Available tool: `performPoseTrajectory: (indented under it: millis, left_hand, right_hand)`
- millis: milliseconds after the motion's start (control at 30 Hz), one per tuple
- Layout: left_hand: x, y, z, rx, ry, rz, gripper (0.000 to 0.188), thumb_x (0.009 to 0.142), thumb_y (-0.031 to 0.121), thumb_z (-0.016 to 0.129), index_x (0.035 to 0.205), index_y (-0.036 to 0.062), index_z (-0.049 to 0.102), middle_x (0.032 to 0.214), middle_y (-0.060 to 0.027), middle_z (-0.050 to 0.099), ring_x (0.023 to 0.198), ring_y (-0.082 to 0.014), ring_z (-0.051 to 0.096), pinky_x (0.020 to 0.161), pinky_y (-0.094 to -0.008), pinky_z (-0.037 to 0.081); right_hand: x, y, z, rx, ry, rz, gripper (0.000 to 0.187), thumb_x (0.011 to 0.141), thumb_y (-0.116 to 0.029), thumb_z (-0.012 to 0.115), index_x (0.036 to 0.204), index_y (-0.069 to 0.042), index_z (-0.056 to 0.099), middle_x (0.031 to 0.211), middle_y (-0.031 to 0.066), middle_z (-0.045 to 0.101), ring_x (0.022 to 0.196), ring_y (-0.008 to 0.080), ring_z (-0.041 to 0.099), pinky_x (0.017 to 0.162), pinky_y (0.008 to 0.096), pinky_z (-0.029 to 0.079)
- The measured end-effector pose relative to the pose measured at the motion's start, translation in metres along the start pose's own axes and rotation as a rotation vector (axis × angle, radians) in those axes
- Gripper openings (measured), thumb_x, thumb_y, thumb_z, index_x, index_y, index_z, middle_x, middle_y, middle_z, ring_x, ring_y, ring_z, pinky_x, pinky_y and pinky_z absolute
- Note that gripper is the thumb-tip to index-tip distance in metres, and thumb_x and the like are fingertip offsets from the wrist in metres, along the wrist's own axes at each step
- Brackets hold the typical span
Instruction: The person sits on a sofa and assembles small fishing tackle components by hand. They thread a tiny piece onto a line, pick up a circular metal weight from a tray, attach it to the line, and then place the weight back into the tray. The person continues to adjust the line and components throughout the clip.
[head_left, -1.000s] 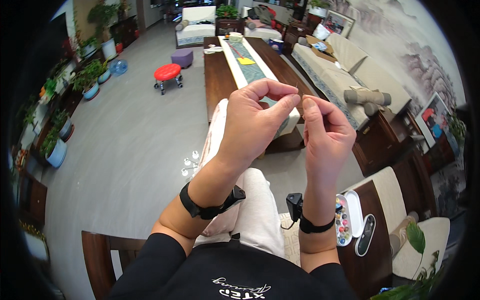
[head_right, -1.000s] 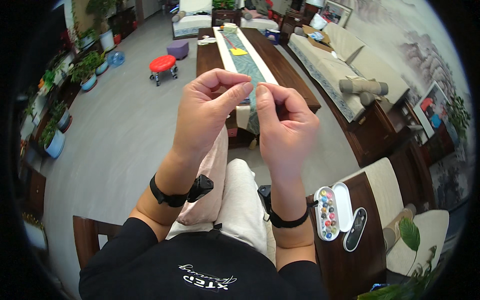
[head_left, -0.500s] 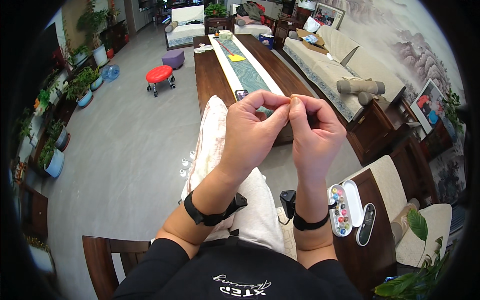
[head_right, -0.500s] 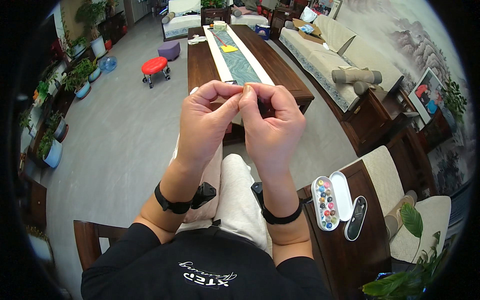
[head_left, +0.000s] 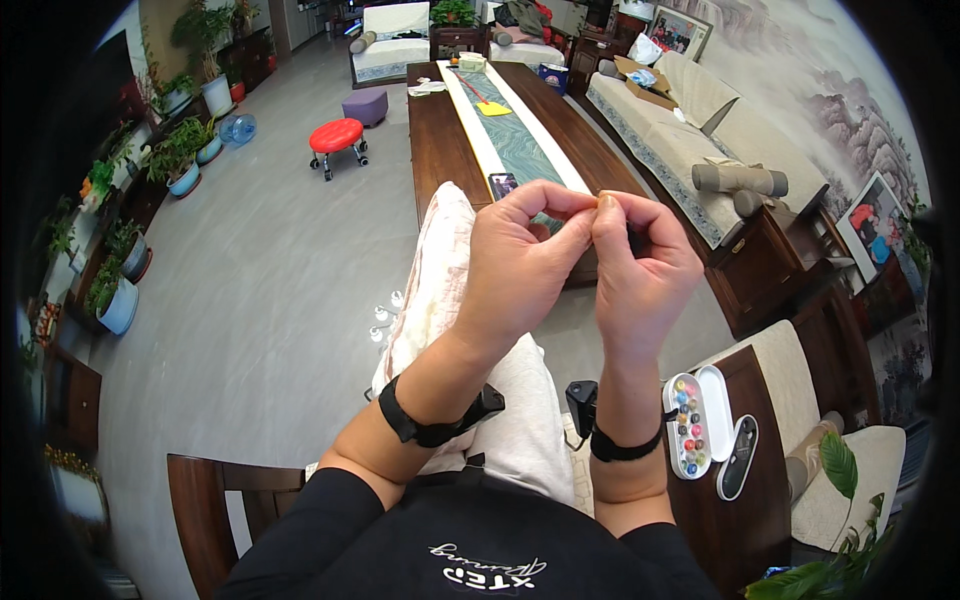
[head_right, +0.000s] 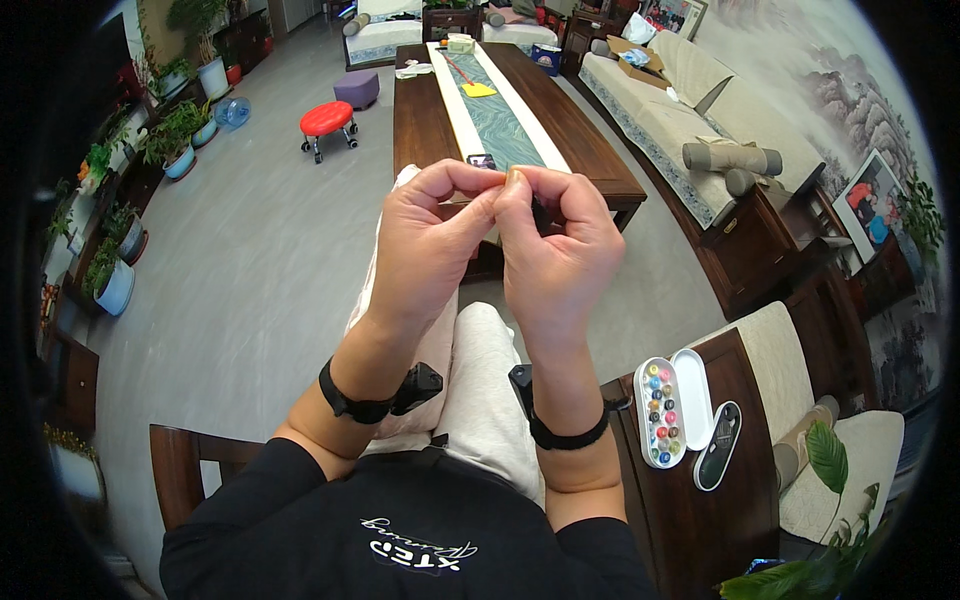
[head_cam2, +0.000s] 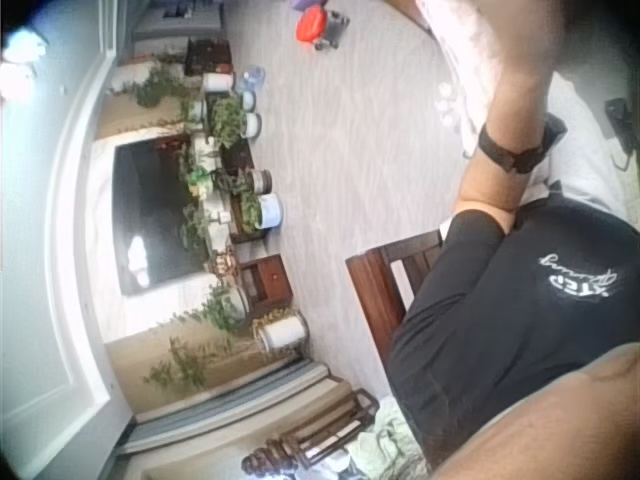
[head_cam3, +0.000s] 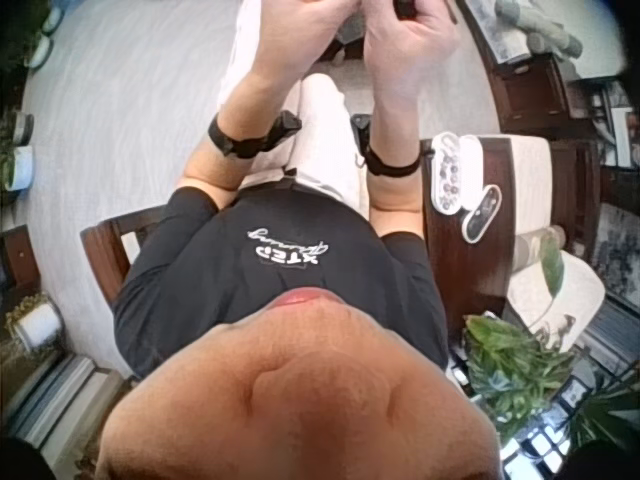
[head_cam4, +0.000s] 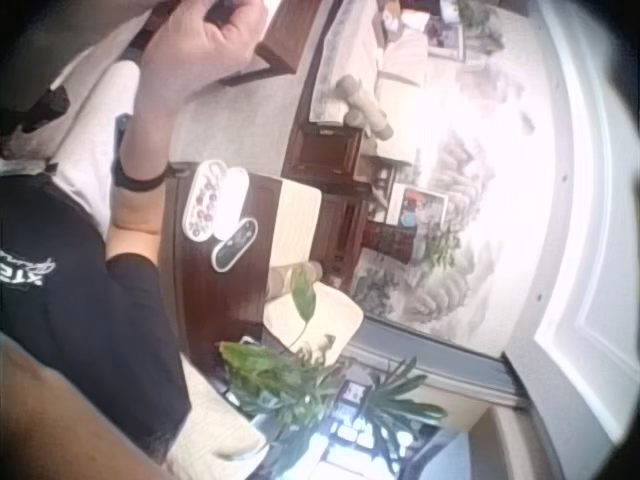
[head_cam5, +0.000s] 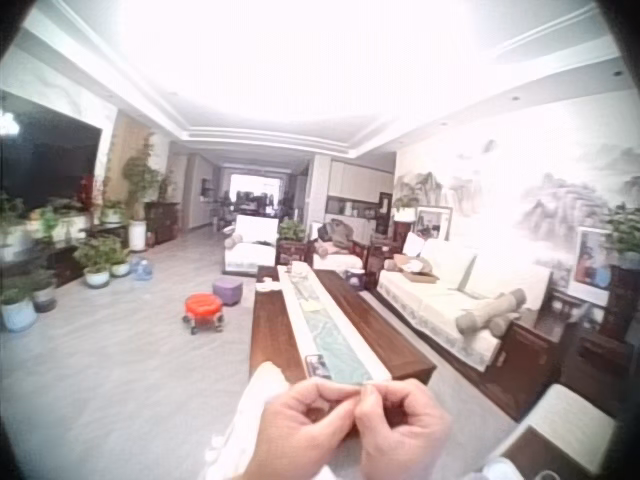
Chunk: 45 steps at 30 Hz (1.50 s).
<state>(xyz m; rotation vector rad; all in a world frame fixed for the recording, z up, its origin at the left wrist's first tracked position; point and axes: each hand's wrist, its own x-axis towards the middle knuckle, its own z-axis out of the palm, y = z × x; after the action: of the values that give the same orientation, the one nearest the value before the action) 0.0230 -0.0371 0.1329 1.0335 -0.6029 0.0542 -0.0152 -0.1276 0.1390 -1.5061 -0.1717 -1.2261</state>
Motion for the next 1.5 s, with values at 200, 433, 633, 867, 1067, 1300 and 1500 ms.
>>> performPoseTrajectory:
  millis: [200, 433, 633, 867, 1067, 1300, 1500]
  left_hand:
    - [0.001, -0.007, 0.0, -0.013, 0.005, 0.031, 0.008, 0.085, 0.01, 0.069, 0.087, 0.0015, 0.069, 0.076, 0.0037, 0.063, 0.056, 0.003, 0.041, 0.047, -0.0154, 0.032]
    - [0.001, -0.008, 0.0, 0.019, 0.0, 0.048, 0.009, 0.085, 0.011, 0.069, 0.085, 0.0015, 0.069, 0.075, 0.0033, 0.063, 0.056, 0.0027, 0.042, 0.047, -0.0159, 0.033]
    - [0.0, -0.007, 0.0, 0.037, -0.014, 0.039, 0.01, 0.085, 0.01, 0.069, 0.087, 0.0004, 0.068, 0.076, 0.0018, 0.064, 0.059, 0.0015, 0.046, 0.049, -0.0161, 0.036]
    - [-0.003, -0.002, -0.002, 0.078, -0.029, 0.029, 0.01, 0.085, 0.009, 0.068, 0.089, -0.0008, 0.067, 0.077, 0.0, 0.065, 0.063, 0.0003, 0.05, 0.051, -0.0167, 0.04]
    - [-0.004, 0.0, -0.005, 0.131, -0.031, 0.022, 0.01, 0.085, 0.009, 0.068, 0.087, -0.0008, 0.067, 0.077, -0.0002, 0.065, 0.062, 0.0003, 0.049, 0.051, -0.0173, 0.04]
    - [-0.005, -0.003, -0.006, 0.145, -0.03, 0.011, 0.01, 0.087, 0.009, 0.068, 0.091, 0.0003, 0.067, 0.076, 0.0024, 0.063, 0.061, 0.0017, 0.048, 0.052, -0.0146, 0.039]
    - [-0.008, -0.018, -0.016, 0.094, -0.068, -0.084, 0.016, 0.087, 0.008, 0.066, 0.1, -0.0012, 0.066, 0.085, -0.0018, 0.064, 0.073, -0.0033, 0.056, 0.065, -0.0175, 0.046]
  right_hand:
    - [-0.001, -0.002, -0.003, -0.007, 0.015, 0.048, 0.006, 0.085, -0.004, 0.068, 0.084, 0.002, 0.066, 0.075, 0.0004, 0.062, 0.064, 0.0027, 0.052, 0.058, 0.0174, 0.043]
    - [-0.001, -0.002, -0.005, -0.074, -0.009, 0.014, 0.007, 0.085, -0.004, 0.067, 0.084, 0.002, 0.066, 0.075, 0.0005, 0.062, 0.066, 0.0032, 0.053, 0.059, 0.0178, 0.044]
    - [-0.002, 0.0, -0.005, -0.063, 0.0, 0.021, 0.007, 0.085, -0.004, 0.068, 0.084, 0.002, 0.066, 0.075, 0.0005, 0.062, 0.066, 0.0031, 0.052, 0.059, 0.0179, 0.043]
    - [-0.003, 0.0, -0.006, -0.06, -0.005, 0.053, 0.007, 0.085, -0.004, 0.068, 0.084, 0.002, 0.066, 0.075, 0.0003, 0.062, 0.066, 0.0029, 0.052, 0.059, 0.0175, 0.043]
    - [-0.004, 0.001, -0.005, -0.077, -0.01, 0.039, 0.007, 0.085, -0.004, 0.068, 0.084, 0.002, 0.066, 0.075, -0.0003, 0.062, 0.065, 0.0023, 0.051, 0.058, 0.0167, 0.042]
    - [-0.005, 0.004, -0.002, -0.056, -0.006, 0.032, 0.007, 0.085, -0.004, 0.068, 0.084, 0.003, 0.066, 0.075, -0.0009, 0.061, 0.065, 0.002, 0.051, 0.058, 0.0159, 0.041]
    - [-0.015, 0.012, -0.007, -0.09, -0.017, 0.105, 0.008, 0.085, -0.005, 0.068, 0.085, 0.003, 0.066, 0.075, -0.0003, 0.063, 0.065, 0.0027, 0.053, 0.058, 0.017, 0.043]
